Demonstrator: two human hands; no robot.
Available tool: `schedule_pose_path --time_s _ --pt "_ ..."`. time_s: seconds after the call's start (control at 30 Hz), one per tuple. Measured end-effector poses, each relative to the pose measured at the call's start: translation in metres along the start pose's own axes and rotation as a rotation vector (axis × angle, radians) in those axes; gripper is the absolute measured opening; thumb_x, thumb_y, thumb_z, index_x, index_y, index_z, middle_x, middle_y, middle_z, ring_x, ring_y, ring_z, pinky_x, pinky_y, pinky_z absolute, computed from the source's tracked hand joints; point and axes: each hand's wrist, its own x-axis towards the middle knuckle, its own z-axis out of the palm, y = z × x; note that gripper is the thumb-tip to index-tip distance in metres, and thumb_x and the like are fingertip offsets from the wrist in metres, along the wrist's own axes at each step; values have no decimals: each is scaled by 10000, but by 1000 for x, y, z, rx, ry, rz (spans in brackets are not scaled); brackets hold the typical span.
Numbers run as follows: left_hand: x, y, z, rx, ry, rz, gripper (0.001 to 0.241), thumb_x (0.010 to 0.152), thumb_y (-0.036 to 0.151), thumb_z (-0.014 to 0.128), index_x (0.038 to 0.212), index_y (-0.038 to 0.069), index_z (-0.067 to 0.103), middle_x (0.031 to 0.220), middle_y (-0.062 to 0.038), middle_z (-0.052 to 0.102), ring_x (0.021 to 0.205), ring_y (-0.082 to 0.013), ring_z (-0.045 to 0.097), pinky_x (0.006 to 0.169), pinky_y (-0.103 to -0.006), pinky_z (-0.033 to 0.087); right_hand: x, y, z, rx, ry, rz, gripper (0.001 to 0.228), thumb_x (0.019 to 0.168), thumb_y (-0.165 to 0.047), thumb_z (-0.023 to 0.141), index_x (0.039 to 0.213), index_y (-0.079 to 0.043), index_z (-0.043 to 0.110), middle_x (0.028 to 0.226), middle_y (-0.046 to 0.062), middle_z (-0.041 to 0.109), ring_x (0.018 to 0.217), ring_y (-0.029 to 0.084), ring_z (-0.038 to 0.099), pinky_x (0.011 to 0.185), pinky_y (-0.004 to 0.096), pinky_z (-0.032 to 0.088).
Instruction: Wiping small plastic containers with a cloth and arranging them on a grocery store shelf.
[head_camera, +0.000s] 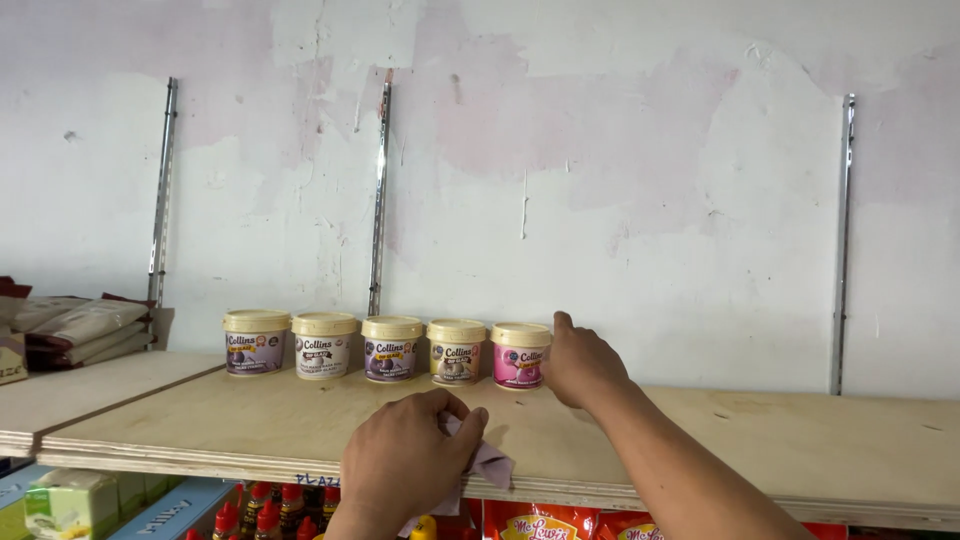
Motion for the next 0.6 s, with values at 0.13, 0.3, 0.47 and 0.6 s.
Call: schedule_pose_path --time_s 0.13,0.3,0.47,0.6 --pt "9 -5 6 27 24 -7 410 853 593 612 1022 271 803 948 -57 781 964 -269 744 928 -418 580 -78 -2 -39 -111 -110 10 624 921 -478 688 1364 -55 569 1230 145 699 1161 297 682 983 436 562" --pt "27 -23 21 -29 55 30 377 960 467 559 1169 240 774 1003 -90 801 903 -259 788 922 -441 605 -168 44 -27 202 62 -139 473 897 -460 679 1237 -132 681 1240 89 688 1144 285 665 1011 419 515" --pt "-7 -25 34 -257 412 252 289 1009 330 610 1128 130 782 907 -88 780 770 -217 752 736 -379 577 -238 102 15 372 466 -628 217 886 -300 743 929 -91 701 1230 129 690 1139 320 651 977 460 494" --pt "-72 -8 71 -380 853 553 111 1034 150 717 1011 53 765 848 -62 707 697 -145 676 605 -315 529 -281 150 42 488 494 -713 336 845 -355 859 739 -130 633 1179 113 693 1131 286 655 958 437 490"
